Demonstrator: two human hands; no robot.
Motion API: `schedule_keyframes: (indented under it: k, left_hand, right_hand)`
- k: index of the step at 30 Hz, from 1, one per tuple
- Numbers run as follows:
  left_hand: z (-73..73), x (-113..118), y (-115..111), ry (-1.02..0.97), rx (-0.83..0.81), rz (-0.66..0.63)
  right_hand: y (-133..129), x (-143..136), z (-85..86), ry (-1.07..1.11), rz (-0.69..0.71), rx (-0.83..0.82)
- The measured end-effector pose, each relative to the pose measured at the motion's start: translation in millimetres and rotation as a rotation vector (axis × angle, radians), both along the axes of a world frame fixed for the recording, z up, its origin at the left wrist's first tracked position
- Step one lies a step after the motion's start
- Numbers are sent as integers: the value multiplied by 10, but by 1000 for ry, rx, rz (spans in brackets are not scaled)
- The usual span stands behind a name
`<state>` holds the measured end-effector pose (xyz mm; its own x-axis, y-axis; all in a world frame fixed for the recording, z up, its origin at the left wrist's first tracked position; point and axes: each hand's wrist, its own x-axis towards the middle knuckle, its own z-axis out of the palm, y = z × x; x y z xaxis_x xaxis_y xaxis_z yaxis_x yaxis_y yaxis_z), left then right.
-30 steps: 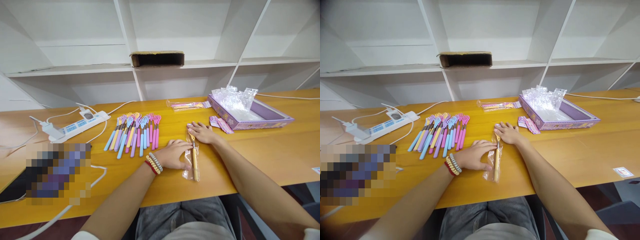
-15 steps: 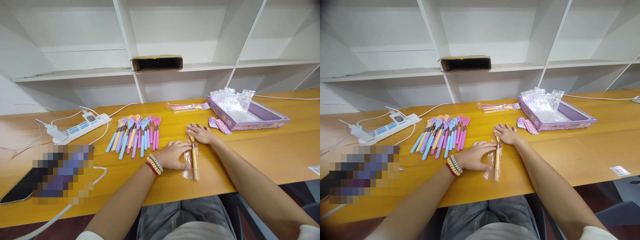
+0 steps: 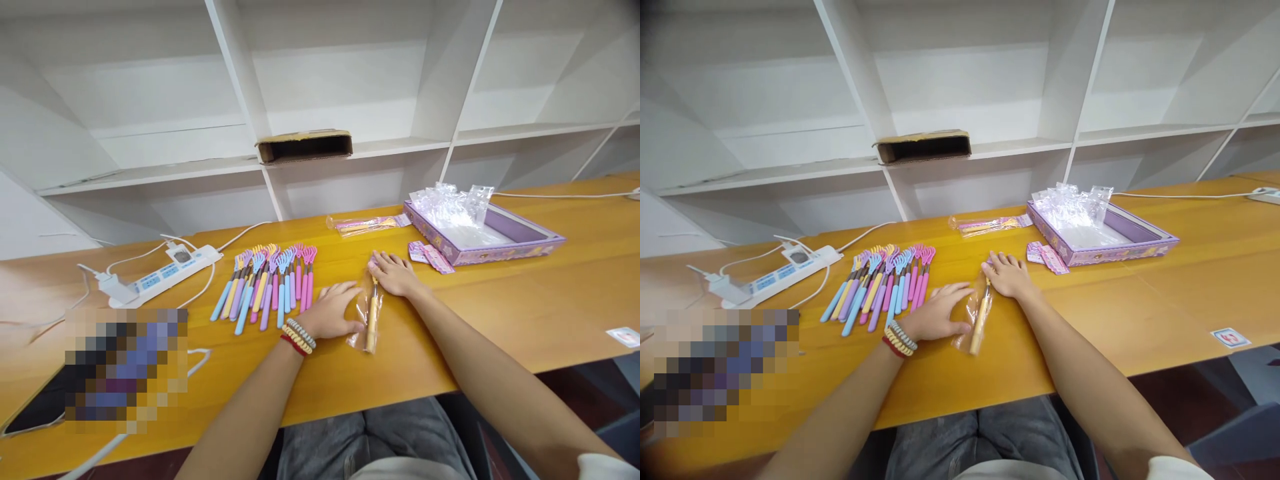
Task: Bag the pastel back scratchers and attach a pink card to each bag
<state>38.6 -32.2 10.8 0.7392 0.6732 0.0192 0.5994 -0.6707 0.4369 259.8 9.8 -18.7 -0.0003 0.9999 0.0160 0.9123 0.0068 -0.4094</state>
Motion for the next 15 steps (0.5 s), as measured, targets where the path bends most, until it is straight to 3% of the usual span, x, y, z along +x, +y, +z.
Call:
schedule_keyframes:
  k: [8, 12, 15]
  left_hand:
    - [-76, -37, 126, -126, 79, 315]
    - [37, -28, 53, -43, 34, 401]
    - [173, -67, -20, 36, -68, 379]
  right_hand:
    - [121, 249, 26, 540, -168, 240]
    - [173, 317, 24, 512, -259, 292]
    - [164, 343, 47, 414, -319, 294]
